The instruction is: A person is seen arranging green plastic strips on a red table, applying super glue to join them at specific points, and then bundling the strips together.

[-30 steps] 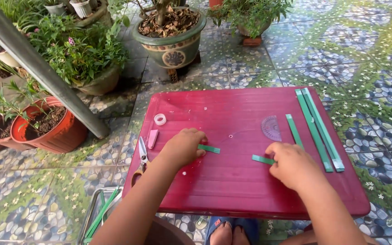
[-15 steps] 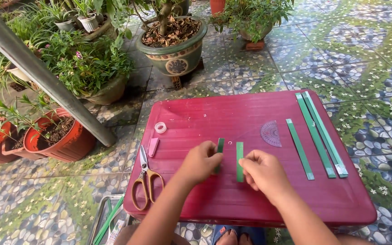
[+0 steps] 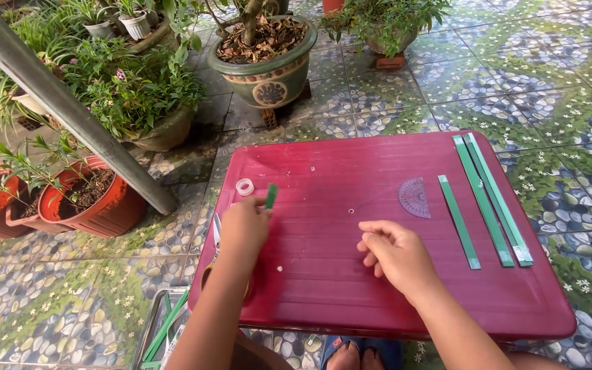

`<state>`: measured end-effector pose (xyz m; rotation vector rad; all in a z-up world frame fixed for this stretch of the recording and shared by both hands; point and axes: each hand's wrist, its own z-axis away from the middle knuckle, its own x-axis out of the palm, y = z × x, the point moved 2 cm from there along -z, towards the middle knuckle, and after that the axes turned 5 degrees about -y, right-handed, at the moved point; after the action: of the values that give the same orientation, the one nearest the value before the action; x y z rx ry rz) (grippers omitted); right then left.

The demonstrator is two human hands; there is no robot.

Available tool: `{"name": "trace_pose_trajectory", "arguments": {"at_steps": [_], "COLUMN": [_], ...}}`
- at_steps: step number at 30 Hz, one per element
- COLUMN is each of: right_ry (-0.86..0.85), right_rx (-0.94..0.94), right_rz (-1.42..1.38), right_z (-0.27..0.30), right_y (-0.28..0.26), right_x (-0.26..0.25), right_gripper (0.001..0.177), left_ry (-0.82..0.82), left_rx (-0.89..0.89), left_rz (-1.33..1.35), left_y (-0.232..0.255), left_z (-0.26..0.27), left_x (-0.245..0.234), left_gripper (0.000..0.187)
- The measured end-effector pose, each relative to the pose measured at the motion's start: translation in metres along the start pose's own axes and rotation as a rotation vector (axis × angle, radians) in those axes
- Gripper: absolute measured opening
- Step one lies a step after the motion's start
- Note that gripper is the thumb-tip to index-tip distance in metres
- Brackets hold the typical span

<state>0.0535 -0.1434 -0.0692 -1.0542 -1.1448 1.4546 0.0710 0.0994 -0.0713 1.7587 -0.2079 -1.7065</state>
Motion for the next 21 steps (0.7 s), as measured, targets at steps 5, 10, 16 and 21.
{"name": "trace_pose_trajectory", "arguments": {"at_steps": [5,10,16,21], "right_ry": [0.014,0.003,0.207,0.416], "right_rx": [0.009,0.002,-0.047,-0.099], "right_rz": [0.051,0.151,0.618,0.852], "right_z": [0.001,0.002,0.001,-0.017], "right_y": [-0.003,-0.008,-0.017,-0.005], "right_x": [-0.003,-0.003,-0.029,-0.076], "right_gripper": [0.028,0.028,0.019,0.020], "left_ry": [0.003,0.065,0.192,0.190], "left_rx": [-0.189,-0.149,-0.028,0.052], "left_rz": [-0.096,-0.217,-0.038,0.476], "left_y": [-0.052,-0.028,0.027,0.061], "left_z": [-0.037,-0.011,0.017,0.051], "left_x": [0.006,-0.003,-0.027,-0.031], "left_gripper": [0.029,0.028,0.024,0.019]}}
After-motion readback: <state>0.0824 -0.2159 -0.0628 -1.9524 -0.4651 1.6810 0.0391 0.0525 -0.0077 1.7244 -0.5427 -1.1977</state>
